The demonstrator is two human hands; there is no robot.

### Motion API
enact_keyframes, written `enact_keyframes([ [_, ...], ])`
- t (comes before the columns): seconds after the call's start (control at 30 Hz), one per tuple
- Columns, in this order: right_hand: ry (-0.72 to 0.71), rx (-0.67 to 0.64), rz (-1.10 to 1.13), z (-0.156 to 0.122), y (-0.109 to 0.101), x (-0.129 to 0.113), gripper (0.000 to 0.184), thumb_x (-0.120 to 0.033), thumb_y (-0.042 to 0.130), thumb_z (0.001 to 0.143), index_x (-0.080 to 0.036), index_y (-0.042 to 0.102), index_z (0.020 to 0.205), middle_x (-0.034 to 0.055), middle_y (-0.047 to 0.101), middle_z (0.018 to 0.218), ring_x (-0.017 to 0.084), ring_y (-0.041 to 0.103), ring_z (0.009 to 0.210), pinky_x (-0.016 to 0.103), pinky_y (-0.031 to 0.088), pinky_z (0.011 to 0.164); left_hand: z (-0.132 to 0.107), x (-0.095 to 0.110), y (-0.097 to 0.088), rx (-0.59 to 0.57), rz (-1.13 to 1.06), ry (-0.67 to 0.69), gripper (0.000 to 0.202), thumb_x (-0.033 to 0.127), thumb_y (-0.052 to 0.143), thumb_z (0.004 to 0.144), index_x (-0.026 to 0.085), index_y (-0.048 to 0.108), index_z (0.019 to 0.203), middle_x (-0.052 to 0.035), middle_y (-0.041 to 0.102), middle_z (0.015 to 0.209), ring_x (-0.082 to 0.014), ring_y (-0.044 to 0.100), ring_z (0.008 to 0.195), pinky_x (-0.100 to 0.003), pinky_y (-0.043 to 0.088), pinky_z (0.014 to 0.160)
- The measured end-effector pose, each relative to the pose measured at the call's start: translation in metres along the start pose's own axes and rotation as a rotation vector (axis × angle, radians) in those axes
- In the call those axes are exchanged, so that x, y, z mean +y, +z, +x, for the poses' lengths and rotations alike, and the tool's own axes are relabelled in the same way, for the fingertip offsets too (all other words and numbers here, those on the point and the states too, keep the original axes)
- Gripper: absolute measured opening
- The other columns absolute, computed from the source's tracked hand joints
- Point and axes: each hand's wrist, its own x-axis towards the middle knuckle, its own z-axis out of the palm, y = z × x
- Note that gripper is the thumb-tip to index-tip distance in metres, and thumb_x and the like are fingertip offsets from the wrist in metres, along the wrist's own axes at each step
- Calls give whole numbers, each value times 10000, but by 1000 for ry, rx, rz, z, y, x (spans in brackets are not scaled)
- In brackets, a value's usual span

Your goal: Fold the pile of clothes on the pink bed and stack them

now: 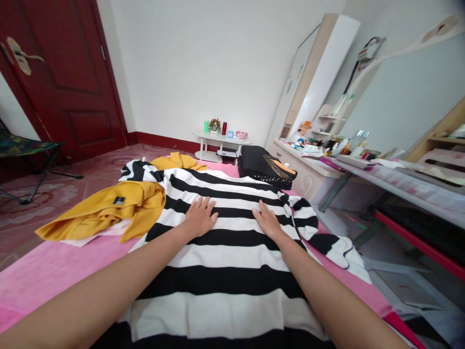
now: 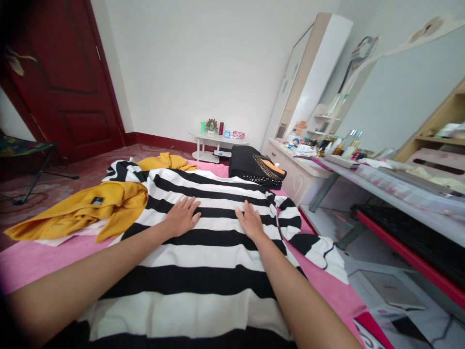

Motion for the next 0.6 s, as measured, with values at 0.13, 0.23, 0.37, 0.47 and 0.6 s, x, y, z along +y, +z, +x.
enact_keyframes([
  [0.13,66,-66,-194,-17,-16,32,634,-488,217,950,-113,241,1460,98,179,1544,218,133,1417,396,162,1127,-17,-18,-8,12,-13,42,563,484,218,939,224,339,1423,-65,278,1513,-274,190,1403,-450,170,1115],
  [0.23,149,-114,-243,-20,-27,21,657,-492,277,937,-84,256,1451,157,196,1530,266,180,1403,455,204,1104,-24,-14,-17,10,32,5,552,455,267,935,178,383,1399,-112,299,1499,-289,233,1386,-470,188,1102],
  [0.37,-127,-16,-198,-45,-24,4,683,-597,229,916,-207,208,1476,84,141,1554,251,112,1420,475,157,1116,-39,-4,-24,20,-8,61,658,579,300,904,190,325,1434,-128,191,1534,-319,170,1402,-499,174,1100],
  [0.47,-212,-30,-188,-67,-21,25,659,-609,160,920,-250,234,1468,44,151,1555,228,112,1422,461,161,1120,-56,-18,-27,-76,-83,204,660,647,248,891,305,257,1455,-53,163,1548,-280,128,1418,-485,139,1118],
  [0.6,-57,-112,-254,-80,-35,54,665,-545,250,931,-138,276,1455,116,210,1533,245,189,1405,420,195,1119,-70,-34,-38,-164,-65,201,632,605,291,903,286,282,1448,-78,175,1541,-287,145,1414,-501,140,1116],
])
